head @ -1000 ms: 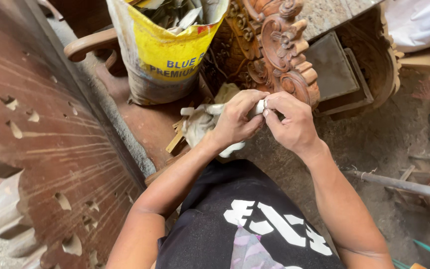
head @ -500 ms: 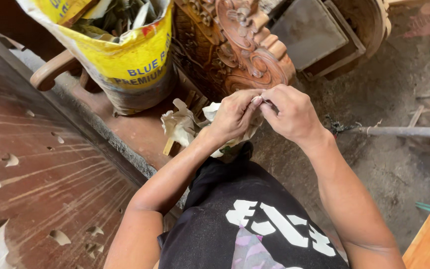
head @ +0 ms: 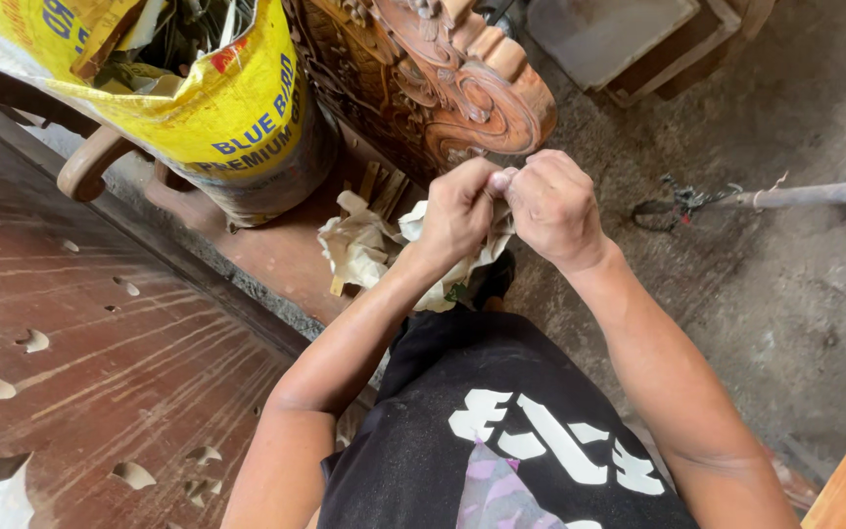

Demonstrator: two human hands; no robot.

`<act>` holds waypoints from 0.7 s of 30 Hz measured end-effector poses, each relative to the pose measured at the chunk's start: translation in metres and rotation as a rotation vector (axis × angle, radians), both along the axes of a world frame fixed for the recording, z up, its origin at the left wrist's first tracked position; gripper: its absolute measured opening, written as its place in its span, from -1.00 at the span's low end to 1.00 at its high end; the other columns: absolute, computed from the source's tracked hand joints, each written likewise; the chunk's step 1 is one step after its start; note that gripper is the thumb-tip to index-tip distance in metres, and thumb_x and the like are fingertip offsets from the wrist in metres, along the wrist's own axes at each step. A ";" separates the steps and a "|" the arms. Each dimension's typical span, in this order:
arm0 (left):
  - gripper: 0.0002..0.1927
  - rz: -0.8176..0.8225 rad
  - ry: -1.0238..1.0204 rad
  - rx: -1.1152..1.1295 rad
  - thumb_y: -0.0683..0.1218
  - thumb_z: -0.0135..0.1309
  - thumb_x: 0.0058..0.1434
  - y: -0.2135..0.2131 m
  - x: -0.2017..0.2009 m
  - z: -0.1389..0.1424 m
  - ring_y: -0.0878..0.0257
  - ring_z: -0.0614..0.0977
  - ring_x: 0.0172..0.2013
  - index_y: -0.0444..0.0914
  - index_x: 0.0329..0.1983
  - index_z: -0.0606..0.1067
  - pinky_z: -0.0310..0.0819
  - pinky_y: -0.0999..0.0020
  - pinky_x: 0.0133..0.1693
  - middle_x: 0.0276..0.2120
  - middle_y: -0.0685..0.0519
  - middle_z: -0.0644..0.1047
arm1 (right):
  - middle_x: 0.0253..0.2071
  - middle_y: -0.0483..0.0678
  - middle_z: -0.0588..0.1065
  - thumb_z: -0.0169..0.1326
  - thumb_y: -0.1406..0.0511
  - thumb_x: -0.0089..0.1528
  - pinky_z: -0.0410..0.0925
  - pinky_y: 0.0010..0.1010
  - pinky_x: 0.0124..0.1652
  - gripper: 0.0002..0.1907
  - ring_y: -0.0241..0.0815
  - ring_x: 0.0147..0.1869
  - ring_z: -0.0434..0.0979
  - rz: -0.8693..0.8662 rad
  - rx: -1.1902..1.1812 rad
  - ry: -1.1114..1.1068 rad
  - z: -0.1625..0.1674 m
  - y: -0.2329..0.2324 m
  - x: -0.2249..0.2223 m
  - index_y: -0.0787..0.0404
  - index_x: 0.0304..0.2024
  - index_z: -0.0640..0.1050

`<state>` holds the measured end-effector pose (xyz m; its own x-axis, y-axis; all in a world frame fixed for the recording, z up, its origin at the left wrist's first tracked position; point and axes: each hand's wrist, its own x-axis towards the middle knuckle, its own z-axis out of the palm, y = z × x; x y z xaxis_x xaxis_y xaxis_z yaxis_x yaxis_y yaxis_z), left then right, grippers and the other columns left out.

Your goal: The person carries a round board holding wood filler and uses a small spatula to scoop filler and press it into holes, cracks and joints on wooden furniture frames, moving between furniture pieces around the workshop and working filler into different surfaces.

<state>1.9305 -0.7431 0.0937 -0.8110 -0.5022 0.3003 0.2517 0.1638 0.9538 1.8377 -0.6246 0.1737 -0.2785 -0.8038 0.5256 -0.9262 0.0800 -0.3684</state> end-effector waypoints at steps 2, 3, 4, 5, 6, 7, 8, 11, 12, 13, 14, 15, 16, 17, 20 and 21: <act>-0.84 0.030 -0.051 0.070 -0.18 0.01 0.42 0.004 -0.006 -0.013 0.05 0.51 -0.49 -0.32 -0.31 0.43 0.44 0.23 -0.37 -0.51 -0.06 0.47 | -0.37 0.11 0.43 0.21 0.58 0.13 0.44 -0.12 -0.13 -0.84 0.15 -0.20 0.51 0.027 -0.079 0.043 -0.011 0.002 0.000 0.32 -0.28 0.57; -0.83 0.054 -0.066 0.058 -0.18 0.02 0.43 0.007 -0.010 -0.019 0.05 0.48 -0.50 -0.32 -0.32 0.41 0.42 0.23 -0.38 -0.51 -0.06 0.45 | -0.34 0.11 0.46 0.19 0.58 0.14 0.45 -0.16 -0.13 -0.84 0.13 -0.18 0.54 -0.009 -0.106 0.001 -0.016 0.003 0.000 0.30 -0.27 0.57; -0.81 0.075 -0.082 0.048 -0.18 0.02 0.44 0.010 -0.013 -0.028 0.06 0.46 -0.51 -0.32 -0.32 0.39 0.40 0.23 -0.39 -0.51 -0.07 0.43 | -0.31 0.11 0.49 0.17 0.58 0.14 0.46 -0.19 -0.13 -0.83 0.11 -0.16 0.56 -0.048 -0.133 -0.042 -0.022 0.005 0.003 0.29 -0.27 0.57; -0.82 0.082 -0.060 -0.043 -0.19 0.03 0.43 0.012 -0.017 -0.035 0.06 0.46 -0.49 -0.32 -0.32 0.39 0.40 0.22 -0.38 -0.49 -0.09 0.42 | -0.27 0.12 0.52 0.15 0.58 0.15 0.47 -0.23 -0.13 -0.82 0.08 -0.13 0.59 -0.086 -0.161 -0.086 -0.026 0.009 0.005 0.28 -0.26 0.58; -0.82 0.085 -0.035 -0.132 -0.20 0.04 0.43 0.013 -0.020 -0.041 0.05 0.45 -0.47 -0.32 -0.32 0.39 0.39 0.21 -0.37 -0.47 -0.11 0.40 | -0.27 0.08 0.54 0.15 0.56 0.21 0.46 -0.30 -0.16 -0.87 -0.02 -0.16 0.59 -0.155 -0.178 -0.281 -0.030 0.014 0.007 0.30 -0.24 0.58; -0.83 0.084 -0.009 -0.218 -0.21 0.06 0.42 0.013 -0.022 -0.045 0.05 0.44 -0.46 -0.33 -0.31 0.39 0.38 0.21 -0.36 -0.45 -0.14 0.39 | -0.27 0.04 0.56 0.16 0.53 0.28 0.45 -0.36 -0.18 -0.93 -0.12 -0.19 0.59 -0.226 -0.194 -0.475 -0.032 0.022 0.009 0.31 -0.21 0.58; -0.84 0.084 -0.021 -0.280 -0.23 0.05 0.41 0.010 -0.024 -0.048 0.05 0.46 -0.44 -0.32 -0.32 0.38 0.40 0.20 -0.35 -0.45 -0.13 0.40 | -0.27 0.01 0.59 0.16 0.50 0.34 0.44 -0.42 -0.21 -0.98 -0.23 -0.22 0.59 -0.293 -0.213 -0.670 -0.034 0.031 0.009 0.33 -0.18 0.58; -0.89 0.076 -0.063 -0.372 -0.28 0.03 0.34 -0.016 -0.017 -0.046 0.10 0.53 -0.44 -0.29 -0.32 0.42 0.44 0.24 -0.38 -0.43 -0.08 0.46 | -0.26 -0.06 0.58 0.19 0.39 0.39 0.46 -0.50 -0.21 -0.93 -0.35 -0.25 0.57 -0.386 -0.434 -0.888 -0.032 0.070 -0.005 0.32 -0.16 0.59; -0.92 0.051 -0.113 -0.330 -0.30 0.04 0.31 -0.029 -0.010 -0.044 0.15 0.56 -0.46 -0.27 -0.30 0.46 0.45 0.29 -0.43 -0.43 -0.05 0.50 | -0.28 -0.06 0.57 0.19 0.39 0.39 0.42 -0.50 -0.24 -0.92 -0.35 -0.27 0.54 -0.401 -0.488 -0.937 -0.031 0.085 -0.012 0.33 -0.16 0.59; -0.80 0.079 -0.129 -0.510 -0.30 0.12 0.18 -0.045 0.003 -0.041 0.16 0.60 -0.44 -0.27 -0.13 0.58 0.49 0.30 -0.40 -0.42 -0.03 0.52 | -0.29 -0.05 0.57 0.19 0.38 0.40 0.39 -0.50 -0.27 -0.91 -0.34 -0.29 0.51 -0.428 -0.545 -0.987 -0.030 0.102 -0.019 0.33 -0.15 0.60; -0.73 0.203 0.010 -0.748 -0.29 0.17 0.12 -0.062 0.010 -0.039 0.12 0.59 -0.38 -0.25 -0.09 0.59 0.52 0.24 -0.32 -0.38 -0.02 0.53 | -0.31 -0.05 0.56 0.20 0.38 0.40 0.36 -0.50 -0.30 -0.90 -0.34 -0.31 0.48 -0.462 -0.608 -1.033 -0.030 0.121 -0.022 0.34 -0.14 0.60; -0.80 0.261 -0.181 -0.413 -0.28 0.13 0.26 -0.075 0.019 -0.040 0.15 0.61 -0.43 -0.25 -0.07 0.61 0.53 0.32 -0.37 -0.33 -0.02 0.55 | -0.33 -0.06 0.55 0.15 0.38 0.42 0.35 -0.50 -0.32 -0.89 -0.34 -0.33 0.46 -0.536 -0.592 -1.023 -0.032 0.139 -0.022 0.34 -0.14 0.61; -0.79 0.442 0.038 -0.743 -0.27 0.17 0.22 -0.088 0.020 -0.043 0.01 0.63 -0.26 -0.31 -0.06 0.58 0.54 0.22 -0.17 -0.26 -0.09 0.57 | -0.35 -0.06 0.53 0.10 0.38 0.43 0.34 -0.50 -0.33 -0.88 -0.35 -0.35 0.45 -0.610 -0.576 -1.007 -0.034 0.157 -0.022 0.34 -0.13 0.62; -0.84 0.569 0.046 -0.962 -0.22 0.14 0.26 -0.104 0.019 -0.043 -0.01 0.62 -0.31 -0.31 -0.11 0.62 0.52 0.14 -0.20 -0.28 -0.07 0.60 | -0.37 -0.07 0.52 0.05 0.38 0.45 0.33 -0.51 -0.35 -0.84 -0.35 -0.37 0.43 -0.694 -0.563 -0.980 -0.035 0.178 -0.022 0.33 -0.12 0.63; -0.80 0.847 -0.083 -1.160 -0.14 0.18 0.58 -0.095 -0.005 -0.046 -0.04 0.51 -0.23 -0.28 -0.20 0.49 0.35 -0.01 -0.23 -0.27 -0.11 0.48 | -0.30 -0.09 0.56 -0.05 0.48 0.37 0.40 -0.47 -0.26 -0.81 -0.36 -0.28 0.50 -0.813 -0.505 -0.930 -0.044 0.245 -0.007 0.29 -0.18 0.61; -0.82 0.752 -0.075 -1.272 -0.14 0.18 0.56 -0.078 -0.018 -0.041 -0.02 0.52 -0.22 -0.28 -0.18 0.49 0.36 0.02 -0.22 -0.25 -0.10 0.48 | -0.31 -0.11 0.56 -0.06 0.47 0.38 0.43 -0.47 -0.26 -0.81 -0.35 -0.29 0.53 -0.782 -0.570 -1.054 -0.044 0.273 0.005 0.25 -0.19 0.59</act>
<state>1.9125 -0.8207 0.0528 -0.5184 -0.2397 0.8209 -0.3116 0.9469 0.0797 1.8424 -0.3514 0.1299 -0.9998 -0.0173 -0.0086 0.0079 0.0427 -0.9991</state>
